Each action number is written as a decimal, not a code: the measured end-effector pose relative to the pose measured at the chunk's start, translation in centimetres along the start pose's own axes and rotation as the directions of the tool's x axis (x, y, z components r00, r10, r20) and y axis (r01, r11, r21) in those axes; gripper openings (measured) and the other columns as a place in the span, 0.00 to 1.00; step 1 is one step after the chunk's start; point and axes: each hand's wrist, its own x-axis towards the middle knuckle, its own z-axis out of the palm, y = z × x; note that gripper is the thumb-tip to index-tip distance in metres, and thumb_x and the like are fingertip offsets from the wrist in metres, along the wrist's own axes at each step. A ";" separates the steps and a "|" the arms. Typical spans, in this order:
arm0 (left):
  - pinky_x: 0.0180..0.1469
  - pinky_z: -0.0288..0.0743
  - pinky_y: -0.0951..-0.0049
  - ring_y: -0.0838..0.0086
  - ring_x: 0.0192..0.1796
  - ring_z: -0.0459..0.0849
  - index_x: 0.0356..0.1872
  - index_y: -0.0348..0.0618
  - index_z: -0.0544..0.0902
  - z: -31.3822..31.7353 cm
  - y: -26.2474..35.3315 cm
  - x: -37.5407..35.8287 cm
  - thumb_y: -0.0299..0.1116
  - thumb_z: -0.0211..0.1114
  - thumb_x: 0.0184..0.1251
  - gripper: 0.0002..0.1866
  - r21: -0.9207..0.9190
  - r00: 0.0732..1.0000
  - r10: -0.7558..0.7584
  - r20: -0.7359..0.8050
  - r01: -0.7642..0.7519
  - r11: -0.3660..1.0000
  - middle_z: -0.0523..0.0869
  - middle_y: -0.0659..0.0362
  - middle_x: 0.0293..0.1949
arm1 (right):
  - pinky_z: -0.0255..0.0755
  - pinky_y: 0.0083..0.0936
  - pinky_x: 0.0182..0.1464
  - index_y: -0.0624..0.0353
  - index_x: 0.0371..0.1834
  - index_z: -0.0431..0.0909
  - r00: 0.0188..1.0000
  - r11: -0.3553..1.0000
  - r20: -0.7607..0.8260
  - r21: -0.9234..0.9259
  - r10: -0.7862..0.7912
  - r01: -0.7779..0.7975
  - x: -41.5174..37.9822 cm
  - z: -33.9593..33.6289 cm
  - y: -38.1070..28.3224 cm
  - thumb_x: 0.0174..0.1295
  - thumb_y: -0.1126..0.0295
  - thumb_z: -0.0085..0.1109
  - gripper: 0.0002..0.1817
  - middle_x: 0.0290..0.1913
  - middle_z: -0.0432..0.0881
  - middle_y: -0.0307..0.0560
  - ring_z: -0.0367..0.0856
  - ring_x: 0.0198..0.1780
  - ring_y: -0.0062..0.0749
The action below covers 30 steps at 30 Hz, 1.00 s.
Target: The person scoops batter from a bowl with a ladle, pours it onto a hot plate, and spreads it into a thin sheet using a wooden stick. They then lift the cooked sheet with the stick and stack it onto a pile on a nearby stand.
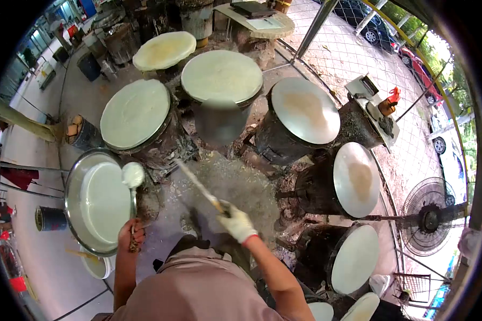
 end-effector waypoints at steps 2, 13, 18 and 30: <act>0.12 0.60 0.82 0.83 0.14 0.66 0.38 0.44 0.73 -2.4 3.3 -0.3 0.40 0.55 0.69 0.10 0.031 0.990 0.061 -0.129 -0.058 0.998 0.70 0.65 0.20 | 0.68 0.26 0.57 0.53 0.63 0.68 0.989 0.998 0.134 0.009 -0.060 0.059 2.9 5.8 -3.2 0.59 0.60 0.58 0.28 0.54 0.79 0.52 0.78 0.54 0.35; 0.09 0.55 0.86 0.86 0.12 0.64 0.39 0.42 0.76 -8.8 10.6 -1.8 0.47 0.51 0.72 0.17 0.026 0.971 0.188 -0.145 -0.187 0.982 0.73 0.64 0.22 | 0.71 0.40 0.50 0.62 0.51 0.72 0.860 0.982 0.487 -0.028 -0.150 0.187 8.3 21.3 -19.5 0.64 0.55 0.49 0.22 0.41 0.80 0.63 0.78 0.47 0.56; 0.11 0.57 0.85 0.85 0.13 0.66 0.39 0.44 0.75 -9.4 9.6 -0.6 0.51 0.52 0.71 0.19 0.118 0.978 0.161 -0.129 -0.146 0.982 0.77 0.63 0.25 | 0.73 0.39 0.49 0.62 0.61 0.64 0.818 0.842 0.285 -0.060 -0.500 0.536 8.2 27.5 -17.8 0.58 0.62 0.55 0.28 0.51 0.72 0.62 0.78 0.46 0.54; 0.13 0.53 0.82 0.84 0.13 0.64 0.40 0.49 0.75 5.9 0.4 5.0 0.47 0.53 0.71 0.13 0.352 0.981 0.012 -0.193 0.058 0.934 0.74 0.66 0.22 | 0.71 0.37 0.53 0.61 0.64 0.63 0.732 0.963 0.630 0.109 -0.259 0.248 9.8 10.4 -15.1 0.55 0.67 0.55 0.30 0.53 0.74 0.65 0.77 0.51 0.55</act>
